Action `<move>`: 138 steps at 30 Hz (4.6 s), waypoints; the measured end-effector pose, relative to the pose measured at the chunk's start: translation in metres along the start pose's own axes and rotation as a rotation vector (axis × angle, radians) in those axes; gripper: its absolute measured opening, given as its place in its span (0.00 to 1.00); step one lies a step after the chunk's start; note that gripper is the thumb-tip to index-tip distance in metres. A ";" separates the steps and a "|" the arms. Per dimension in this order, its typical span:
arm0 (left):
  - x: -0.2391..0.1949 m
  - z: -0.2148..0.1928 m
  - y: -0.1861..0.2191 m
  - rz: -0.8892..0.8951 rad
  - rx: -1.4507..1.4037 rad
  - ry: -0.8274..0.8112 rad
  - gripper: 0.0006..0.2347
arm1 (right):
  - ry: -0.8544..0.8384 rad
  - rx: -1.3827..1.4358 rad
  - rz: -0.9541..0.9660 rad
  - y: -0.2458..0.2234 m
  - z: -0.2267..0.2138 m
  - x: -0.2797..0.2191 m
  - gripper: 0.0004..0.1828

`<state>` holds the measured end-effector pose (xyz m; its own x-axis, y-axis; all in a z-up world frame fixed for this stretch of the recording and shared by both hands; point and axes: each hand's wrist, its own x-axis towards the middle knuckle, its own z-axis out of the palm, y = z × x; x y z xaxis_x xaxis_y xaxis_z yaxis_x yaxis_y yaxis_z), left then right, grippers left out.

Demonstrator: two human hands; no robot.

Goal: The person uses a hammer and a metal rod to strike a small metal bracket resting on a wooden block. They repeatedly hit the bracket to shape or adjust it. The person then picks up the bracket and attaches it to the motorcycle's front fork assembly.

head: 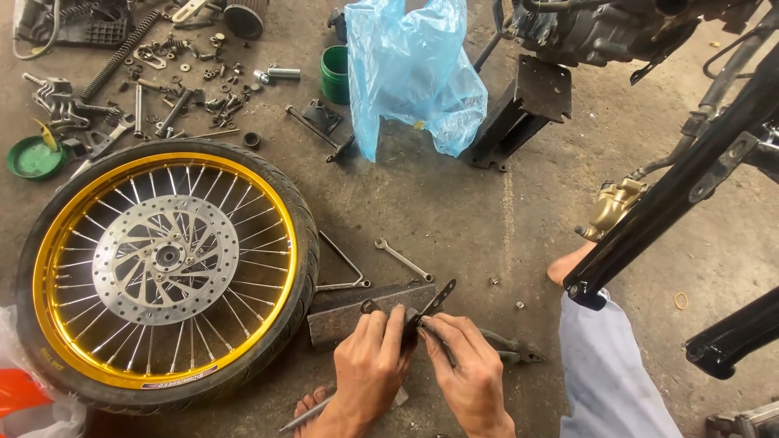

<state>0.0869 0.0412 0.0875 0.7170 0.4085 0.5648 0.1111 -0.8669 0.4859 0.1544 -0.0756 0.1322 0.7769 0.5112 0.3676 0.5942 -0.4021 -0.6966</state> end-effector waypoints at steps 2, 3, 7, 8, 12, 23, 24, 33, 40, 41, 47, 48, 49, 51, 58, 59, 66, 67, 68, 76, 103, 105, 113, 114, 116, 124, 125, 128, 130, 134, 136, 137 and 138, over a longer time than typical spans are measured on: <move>-0.001 0.002 -0.004 -0.047 0.084 -0.016 0.18 | -0.014 -0.034 -0.073 -0.002 0.001 -0.002 0.13; -0.001 0.001 -0.006 -0.049 0.087 -0.020 0.18 | -0.017 -0.030 -0.069 0.003 -0.001 -0.005 0.13; 0.009 -0.012 -0.012 -0.562 -0.529 -0.113 0.20 | 0.061 -0.054 0.256 0.059 0.006 0.000 0.14; 0.014 -0.014 -0.011 -0.813 -0.947 -0.159 0.18 | 0.045 -0.043 0.467 0.083 0.009 0.003 0.13; 0.005 -0.002 -0.014 -0.927 -1.001 -0.255 0.24 | -0.073 -0.149 0.691 0.232 0.041 -0.022 0.13; -0.012 0.029 -0.017 -0.448 -0.441 -0.060 0.24 | -0.211 0.610 0.484 0.103 0.032 0.004 0.21; -0.011 0.027 -0.015 -0.441 -0.445 -0.070 0.24 | -0.199 0.610 0.489 0.097 0.033 0.003 0.21; -0.013 0.021 -0.007 -0.506 -0.683 -0.236 0.27 | -0.146 0.985 0.624 0.080 0.030 -0.001 0.14; -0.016 0.025 -0.010 -0.538 -0.706 -0.292 0.28 | 0.012 1.163 0.747 0.096 0.025 -0.005 0.11; -0.015 0.024 -0.010 -0.550 -0.739 -0.281 0.26 | 0.001 1.190 0.764 0.096 0.025 -0.005 0.11; -0.025 0.038 -0.022 -0.742 -1.128 -0.232 0.32 | -0.037 1.335 0.771 0.090 0.022 -0.007 0.08; -0.025 0.036 -0.021 -0.743 -1.127 -0.231 0.32 | -0.038 1.335 0.772 0.087 0.021 -0.007 0.08; -0.024 0.035 -0.021 -0.811 -1.165 -0.223 0.30 | -0.050 1.319 0.781 0.085 0.021 -0.006 0.08; -0.027 0.037 -0.022 -0.881 -1.204 -0.216 0.29 | -0.060 1.302 0.792 0.081 0.020 -0.007 0.09; -0.027 0.034 -0.022 -0.810 -1.229 -0.194 0.13 | -0.059 1.315 0.769 0.078 0.018 -0.004 0.09; -0.026 0.033 -0.021 -0.809 -1.213 -0.221 0.10 | -0.046 1.332 0.782 0.078 0.018 -0.004 0.09; -0.030 0.029 -0.033 -1.258 -1.384 -0.314 0.07 | -0.060 1.151 0.646 0.084 0.028 0.003 0.36; -0.027 0.025 -0.032 -1.310 -1.402 -0.332 0.10 | -0.111 1.175 0.539 0.084 0.028 0.003 0.27; -0.025 0.021 -0.031 -1.364 -1.418 -0.349 0.12 | -0.162 1.198 0.433 0.083 0.028 0.002 0.19; -0.022 0.007 -0.024 -1.251 -1.341 -0.420 0.17 | 0.101 1.025 0.580 0.089 0.033 -0.007 0.12; -0.033 0.010 -0.032 -1.049 -1.416 -0.290 0.12 | -0.154 0.425 0.255 0.043 -0.010 -0.010 0.29; -0.032 0.009 -0.032 -1.046 -1.433 -0.273 0.13 | -0.147 0.326 0.210 0.037 -0.015 -0.008 0.28; -0.032 0.006 -0.032 -0.873 -1.371 -0.229 0.14 | -0.045 0.178 0.157 0.040 -0.019 -0.012 0.20; -0.029 0.005 -0.032 -0.874 -1.370 -0.225 0.14 | -0.049 0.179 0.156 0.042 -0.019 -0.011 0.20; -0.022 0.003 -0.033 -0.837 -1.330 -0.138 0.19 | -0.164 0.308 0.408 0.045 -0.020 -0.008 0.20; -0.012 -0.004 -0.031 -0.693 -1.231 -0.169 0.13 | -0.325 0.771 0.916 0.065 0.009 -0.005 0.26; -0.013 -0.002 -0.032 -0.691 -1.239 -0.165 0.14 | -0.331 0.894 0.928 0.067 0.012 -0.007 0.25; -0.014 -0.005 -0.028 -0.723 -1.270 -0.197 0.16 | -0.317 0.903 0.869 0.075 0.021 -0.015 0.20; -0.017 -0.002 -0.027 -0.709 -1.253 -0.187 0.17 | -0.289 0.872 0.820 0.081 0.024 -0.017 0.20; -0.025 0.004 -0.029 -0.705 -1.193 -0.173 0.13 | -0.254 0.718 0.762 0.087 0.020 -0.014 0.20; -0.025 0.004 -0.026 -0.748 -1.207 -0.211 0.12 | -0.243 0.717 0.755 0.091 0.018 -0.015 0.20; -0.025 0.004 -0.025 -0.794 -1.220 -0.248 0.12 | -0.234 0.717 0.749 0.092 0.017 -0.015 0.19; -0.026 0.004 -0.025 -0.794 -1.219 -0.246 0.12 | -0.235 0.718 0.747 0.093 0.018 -0.016 0.19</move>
<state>0.0682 0.0511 0.0576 0.8566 0.4852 -0.1756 -0.0239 0.3772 0.9258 0.1937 -0.1080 0.0504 0.7885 0.4844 -0.3789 -0.3390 -0.1716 -0.9250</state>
